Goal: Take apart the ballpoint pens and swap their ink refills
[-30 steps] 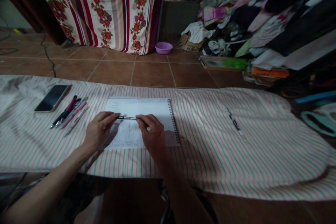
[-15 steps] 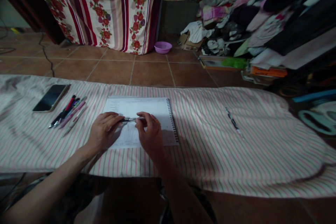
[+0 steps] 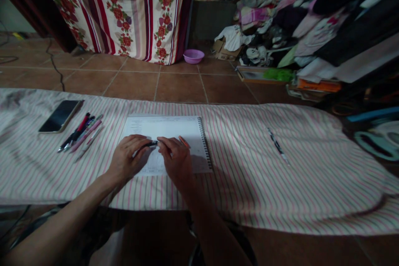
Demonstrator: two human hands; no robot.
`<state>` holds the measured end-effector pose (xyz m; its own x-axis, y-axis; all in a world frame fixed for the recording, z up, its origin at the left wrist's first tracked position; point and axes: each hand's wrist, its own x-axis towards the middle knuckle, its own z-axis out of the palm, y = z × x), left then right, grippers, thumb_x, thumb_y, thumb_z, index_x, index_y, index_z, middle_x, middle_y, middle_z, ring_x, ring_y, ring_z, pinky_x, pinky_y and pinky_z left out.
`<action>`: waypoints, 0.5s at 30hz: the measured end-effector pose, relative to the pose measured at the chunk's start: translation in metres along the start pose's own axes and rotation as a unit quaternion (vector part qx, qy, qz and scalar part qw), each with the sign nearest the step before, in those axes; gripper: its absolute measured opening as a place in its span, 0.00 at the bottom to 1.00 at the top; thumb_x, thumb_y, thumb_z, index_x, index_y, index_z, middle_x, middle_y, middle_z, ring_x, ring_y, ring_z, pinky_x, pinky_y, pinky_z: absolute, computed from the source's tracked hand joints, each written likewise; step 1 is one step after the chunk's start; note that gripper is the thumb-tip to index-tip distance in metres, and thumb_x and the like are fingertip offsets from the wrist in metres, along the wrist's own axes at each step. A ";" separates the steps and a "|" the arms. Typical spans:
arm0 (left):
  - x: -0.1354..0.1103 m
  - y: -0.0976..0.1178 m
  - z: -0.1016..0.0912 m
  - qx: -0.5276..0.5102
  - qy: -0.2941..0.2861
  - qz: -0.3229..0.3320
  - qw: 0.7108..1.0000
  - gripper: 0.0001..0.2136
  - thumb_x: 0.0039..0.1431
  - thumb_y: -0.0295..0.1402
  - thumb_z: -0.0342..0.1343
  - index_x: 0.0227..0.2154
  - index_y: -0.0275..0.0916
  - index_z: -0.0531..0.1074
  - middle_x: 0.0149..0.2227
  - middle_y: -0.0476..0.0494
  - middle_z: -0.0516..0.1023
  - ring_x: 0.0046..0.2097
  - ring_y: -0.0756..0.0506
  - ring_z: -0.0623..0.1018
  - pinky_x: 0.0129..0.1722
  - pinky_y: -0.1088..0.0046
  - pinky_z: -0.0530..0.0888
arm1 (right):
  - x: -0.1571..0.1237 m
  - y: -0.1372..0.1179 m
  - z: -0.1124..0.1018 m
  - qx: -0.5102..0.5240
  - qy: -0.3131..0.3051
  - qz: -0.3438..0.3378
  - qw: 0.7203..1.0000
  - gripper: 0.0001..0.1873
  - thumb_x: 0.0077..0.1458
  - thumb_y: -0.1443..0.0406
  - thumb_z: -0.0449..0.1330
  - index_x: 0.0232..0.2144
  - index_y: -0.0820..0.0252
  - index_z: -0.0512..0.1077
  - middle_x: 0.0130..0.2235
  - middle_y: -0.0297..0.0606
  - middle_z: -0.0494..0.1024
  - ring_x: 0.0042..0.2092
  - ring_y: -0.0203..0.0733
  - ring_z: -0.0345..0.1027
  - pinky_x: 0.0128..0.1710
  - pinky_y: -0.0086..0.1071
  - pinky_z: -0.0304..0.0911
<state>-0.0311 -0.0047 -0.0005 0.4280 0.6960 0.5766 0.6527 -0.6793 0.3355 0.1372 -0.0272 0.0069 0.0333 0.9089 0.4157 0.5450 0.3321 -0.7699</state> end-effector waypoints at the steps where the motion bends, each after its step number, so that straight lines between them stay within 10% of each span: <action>1: 0.000 0.000 0.000 -0.004 0.000 0.000 1.000 0.08 0.59 0.30 0.49 0.39 0.37 0.71 0.35 0.41 0.78 0.41 0.43 0.74 0.40 0.63 0.70 | 0.000 -0.001 0.000 -0.004 -0.003 -0.007 1.000 0.11 0.56 0.63 0.53 0.37 0.55 0.74 0.26 0.34 0.78 0.30 0.38 0.74 0.49 0.39 0.61; 15: 0.000 -0.002 0.002 -0.056 0.020 -0.020 0.998 0.08 0.59 0.29 0.49 0.38 0.37 0.71 0.36 0.42 0.78 0.40 0.44 0.74 0.41 0.64 0.70 | 0.002 -0.004 0.002 0.176 0.007 0.133 0.975 0.12 0.55 0.60 0.53 0.35 0.58 0.73 0.27 0.35 0.78 0.25 0.34 0.72 0.24 0.27 0.68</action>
<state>-0.0311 -0.0031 -0.0023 0.3765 0.7153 0.5887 0.5941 -0.6740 0.4391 0.1334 -0.0265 0.0102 0.1482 0.9719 0.1827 0.1945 0.1524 -0.9690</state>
